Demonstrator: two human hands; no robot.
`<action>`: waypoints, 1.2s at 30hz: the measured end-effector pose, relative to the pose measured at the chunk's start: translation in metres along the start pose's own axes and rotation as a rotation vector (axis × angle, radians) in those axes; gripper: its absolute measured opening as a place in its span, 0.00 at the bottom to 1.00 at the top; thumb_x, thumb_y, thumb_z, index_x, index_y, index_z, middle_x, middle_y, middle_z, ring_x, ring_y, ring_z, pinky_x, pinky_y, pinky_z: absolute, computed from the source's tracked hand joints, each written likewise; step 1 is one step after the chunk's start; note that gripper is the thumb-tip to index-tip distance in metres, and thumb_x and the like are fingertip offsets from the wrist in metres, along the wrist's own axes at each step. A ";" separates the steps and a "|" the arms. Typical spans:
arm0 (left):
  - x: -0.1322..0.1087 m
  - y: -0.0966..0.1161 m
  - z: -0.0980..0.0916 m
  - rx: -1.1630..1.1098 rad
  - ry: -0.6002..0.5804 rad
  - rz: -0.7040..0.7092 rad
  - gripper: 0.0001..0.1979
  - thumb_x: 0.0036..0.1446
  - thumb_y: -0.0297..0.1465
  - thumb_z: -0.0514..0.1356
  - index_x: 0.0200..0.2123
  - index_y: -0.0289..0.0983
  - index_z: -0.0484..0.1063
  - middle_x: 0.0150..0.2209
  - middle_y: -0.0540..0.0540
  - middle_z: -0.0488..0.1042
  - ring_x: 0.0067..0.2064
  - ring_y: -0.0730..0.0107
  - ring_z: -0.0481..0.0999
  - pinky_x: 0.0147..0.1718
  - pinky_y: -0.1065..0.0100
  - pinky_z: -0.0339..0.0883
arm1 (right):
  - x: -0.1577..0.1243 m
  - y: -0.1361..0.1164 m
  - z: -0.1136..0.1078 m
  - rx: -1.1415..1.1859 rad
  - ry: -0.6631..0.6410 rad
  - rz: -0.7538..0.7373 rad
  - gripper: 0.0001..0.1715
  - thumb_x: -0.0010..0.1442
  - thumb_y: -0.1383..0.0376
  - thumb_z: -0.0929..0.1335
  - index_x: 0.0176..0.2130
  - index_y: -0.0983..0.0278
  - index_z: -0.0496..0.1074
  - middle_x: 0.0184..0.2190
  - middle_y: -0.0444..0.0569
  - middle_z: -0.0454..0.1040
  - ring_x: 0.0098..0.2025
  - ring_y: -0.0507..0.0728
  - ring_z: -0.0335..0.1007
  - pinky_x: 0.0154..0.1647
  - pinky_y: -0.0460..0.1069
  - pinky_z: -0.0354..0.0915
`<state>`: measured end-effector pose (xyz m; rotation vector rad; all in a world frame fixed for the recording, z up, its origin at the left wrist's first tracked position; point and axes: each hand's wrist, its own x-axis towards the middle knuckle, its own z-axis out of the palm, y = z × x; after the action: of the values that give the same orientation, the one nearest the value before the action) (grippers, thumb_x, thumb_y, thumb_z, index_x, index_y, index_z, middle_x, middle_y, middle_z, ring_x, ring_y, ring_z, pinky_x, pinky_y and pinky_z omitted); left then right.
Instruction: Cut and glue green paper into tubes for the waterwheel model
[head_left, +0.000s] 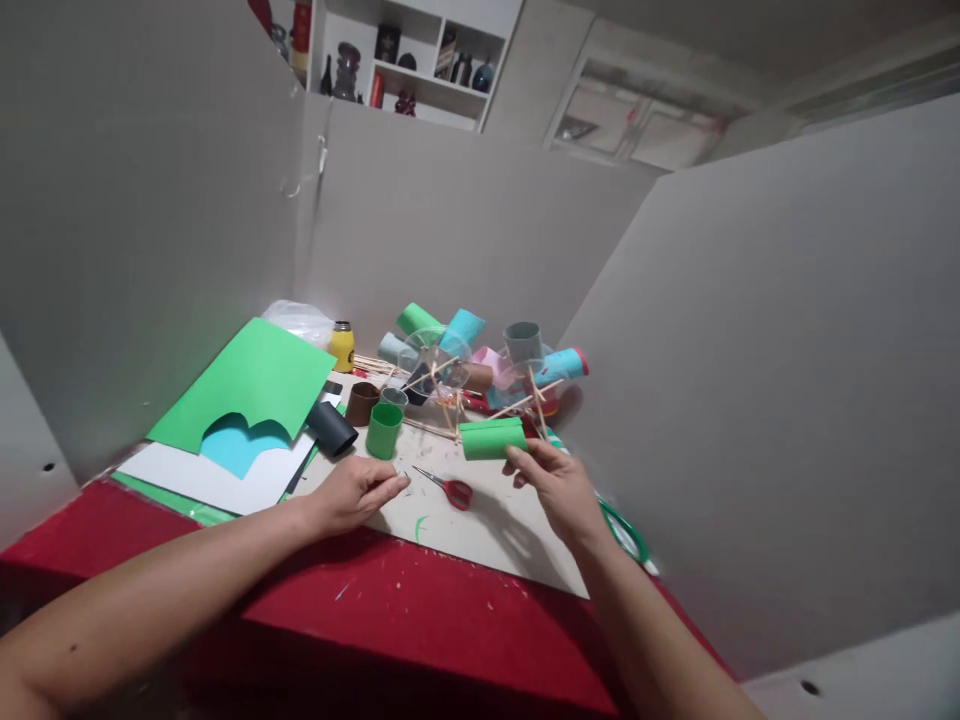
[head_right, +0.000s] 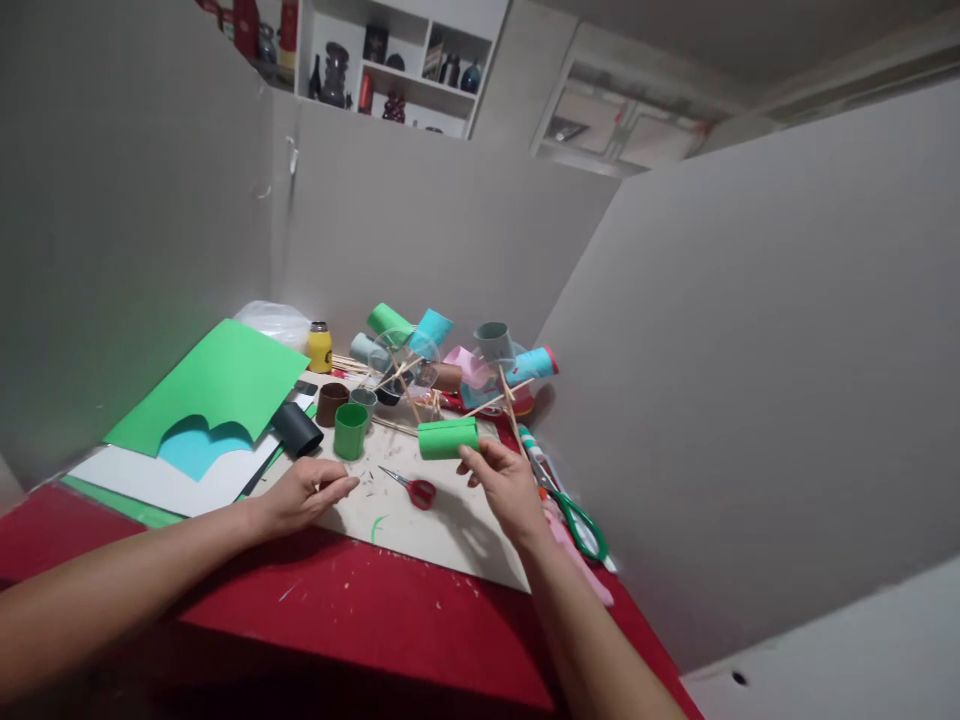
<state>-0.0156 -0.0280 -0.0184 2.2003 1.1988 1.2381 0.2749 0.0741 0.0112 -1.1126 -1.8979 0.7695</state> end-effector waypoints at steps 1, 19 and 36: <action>0.000 0.002 -0.001 -0.041 0.042 -0.045 0.18 0.65 0.39 0.52 0.25 0.37 0.66 0.22 0.53 0.63 0.25 0.75 0.62 0.27 0.71 0.56 | -0.006 -0.009 0.008 0.058 -0.031 -0.032 0.16 0.69 0.55 0.67 0.44 0.66 0.73 0.37 0.46 0.76 0.33 0.53 0.74 0.36 0.51 0.73; 0.004 0.013 0.000 -0.824 -0.003 -0.522 0.19 0.53 0.45 0.67 0.38 0.34 0.77 0.24 0.50 0.75 0.23 0.75 0.74 0.24 0.74 0.64 | -0.030 -0.038 0.073 0.460 -0.325 0.066 0.23 0.53 0.45 0.74 0.35 0.62 0.81 0.24 0.47 0.78 0.22 0.53 0.69 0.24 0.47 0.67; -0.002 0.018 0.004 -0.840 -0.058 -0.612 0.24 0.56 0.52 0.63 0.31 0.35 0.71 0.21 0.46 0.78 0.22 0.73 0.76 0.23 0.74 0.66 | -0.044 -0.047 0.072 0.391 -0.264 0.122 0.28 0.58 0.46 0.72 0.18 0.62 0.73 0.11 0.44 0.69 0.15 0.51 0.60 0.18 0.46 0.59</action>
<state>-0.0031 -0.0395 -0.0100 1.1402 0.9586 1.1041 0.2073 0.0063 -0.0015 -0.9185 -1.7924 1.3476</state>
